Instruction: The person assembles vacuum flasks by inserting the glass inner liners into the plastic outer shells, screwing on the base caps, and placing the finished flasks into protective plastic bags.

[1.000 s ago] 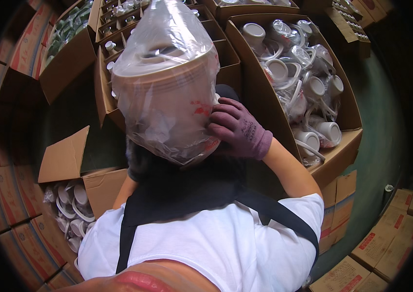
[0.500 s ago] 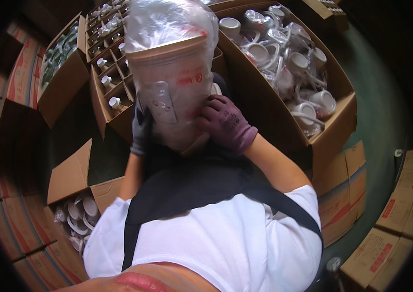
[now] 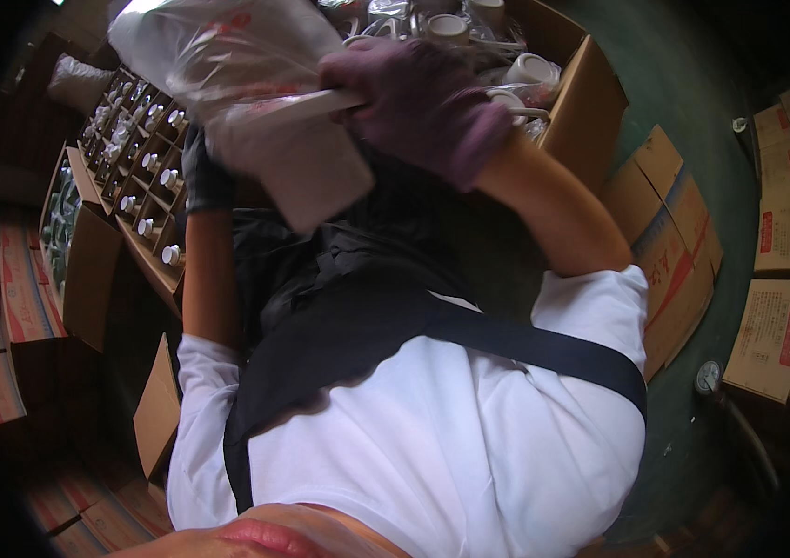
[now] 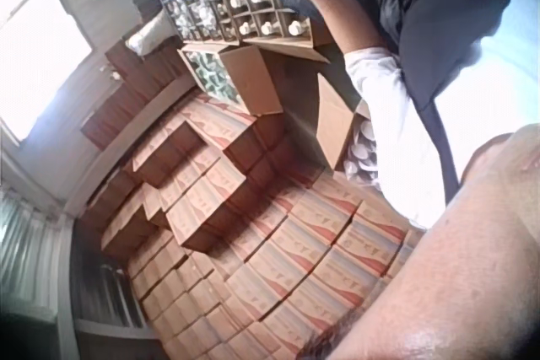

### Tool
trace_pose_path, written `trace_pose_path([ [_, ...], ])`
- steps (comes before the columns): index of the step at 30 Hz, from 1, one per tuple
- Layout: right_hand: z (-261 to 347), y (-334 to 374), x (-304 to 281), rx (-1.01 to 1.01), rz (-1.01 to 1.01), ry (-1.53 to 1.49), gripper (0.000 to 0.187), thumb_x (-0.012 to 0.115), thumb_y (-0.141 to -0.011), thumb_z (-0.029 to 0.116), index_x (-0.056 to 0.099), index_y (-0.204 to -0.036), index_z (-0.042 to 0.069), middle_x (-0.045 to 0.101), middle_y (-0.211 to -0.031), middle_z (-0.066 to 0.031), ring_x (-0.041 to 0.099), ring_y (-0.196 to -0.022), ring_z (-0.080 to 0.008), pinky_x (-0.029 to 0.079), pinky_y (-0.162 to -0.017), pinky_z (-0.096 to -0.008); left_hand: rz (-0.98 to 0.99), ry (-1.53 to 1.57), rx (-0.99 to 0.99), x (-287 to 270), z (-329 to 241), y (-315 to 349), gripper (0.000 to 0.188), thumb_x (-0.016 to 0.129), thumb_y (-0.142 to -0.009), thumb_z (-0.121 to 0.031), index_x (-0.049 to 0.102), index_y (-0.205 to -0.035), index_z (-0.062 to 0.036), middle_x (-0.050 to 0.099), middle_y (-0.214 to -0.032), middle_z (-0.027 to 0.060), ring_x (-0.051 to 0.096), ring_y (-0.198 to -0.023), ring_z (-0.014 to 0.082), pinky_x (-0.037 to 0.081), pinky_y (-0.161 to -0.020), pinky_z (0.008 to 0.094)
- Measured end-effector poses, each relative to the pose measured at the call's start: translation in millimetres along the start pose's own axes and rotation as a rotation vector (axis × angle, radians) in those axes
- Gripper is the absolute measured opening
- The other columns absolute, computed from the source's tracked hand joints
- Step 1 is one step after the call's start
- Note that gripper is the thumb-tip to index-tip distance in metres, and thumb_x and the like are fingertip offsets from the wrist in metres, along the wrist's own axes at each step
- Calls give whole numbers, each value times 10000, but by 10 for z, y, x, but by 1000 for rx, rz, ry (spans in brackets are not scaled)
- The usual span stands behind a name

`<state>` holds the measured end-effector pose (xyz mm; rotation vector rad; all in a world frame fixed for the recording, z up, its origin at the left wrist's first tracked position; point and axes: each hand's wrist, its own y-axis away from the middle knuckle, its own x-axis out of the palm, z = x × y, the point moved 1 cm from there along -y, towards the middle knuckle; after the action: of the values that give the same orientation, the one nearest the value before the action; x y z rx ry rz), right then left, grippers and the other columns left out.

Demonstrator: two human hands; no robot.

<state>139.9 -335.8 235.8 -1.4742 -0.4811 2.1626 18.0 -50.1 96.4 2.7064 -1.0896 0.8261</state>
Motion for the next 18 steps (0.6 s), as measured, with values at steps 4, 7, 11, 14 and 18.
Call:
trace_pose_path([
  [4, -307, 176, -426, 374, 55, -658, 415, 710, -798, 134, 588, -1166, -15, 649, -983, -99, 635, -878, -131, 519, -812, -262, 175, -139, 99, 797, 638, -762, 287, 568, -956, -219, 575, -1195, -61, 643, -1000, 95, 630, -884, 216, 538, -722, 329],
  [7, -607, 295, -858, 558, -163, -816, 394, 671, -783, 96, 581, -1148, -24, 609, -1094, -96, 629, -898, -155, 505, -834, -263, 201, 211, -280, 1863, 937, -916, 342, 567, -948, -199, 515, -1260, -69, 625, -1006, 98, 616, -854, 206, 537, -686, 319],
  [11, -1284, 427, -1322, 674, -401, -894, 368, 621, -791, 73, 568, -1138, -37, 650, -935, -106, 643, -816, -179, 522, -791, -279, 462, 168, -199, 2766, 1365, -994, 618, 558, -942, -214, 231, -1453, -96, 580, -1071, 112, 587, -820, 183, 518, -617, 308],
  [14, -1970, 762, -1756, 767, -475, -858, 286, 600, -795, 53, 583, -1070, -28, 659, -892, -119, 644, -800, -190, 518, -796, -292, 585, -12, -409, 3439, 1544, -776, 318, 573, -937, -217, 497, -1237, -145, 595, -963, 56, 597, -759, 148, 506, -570, 273],
  [18, -2517, 907, -1835, 826, -462, -1029, 163, 571, -837, 58, 620, -970, -22, 662, -862, -136, 637, -795, -201, 512, -796, -299, 1120, -372, 282, 3372, 2047, -733, 356, 609, -930, -284, 543, -1191, -50, 613, -1064, 102, 621, -958, 220, 530, -800, 360],
])
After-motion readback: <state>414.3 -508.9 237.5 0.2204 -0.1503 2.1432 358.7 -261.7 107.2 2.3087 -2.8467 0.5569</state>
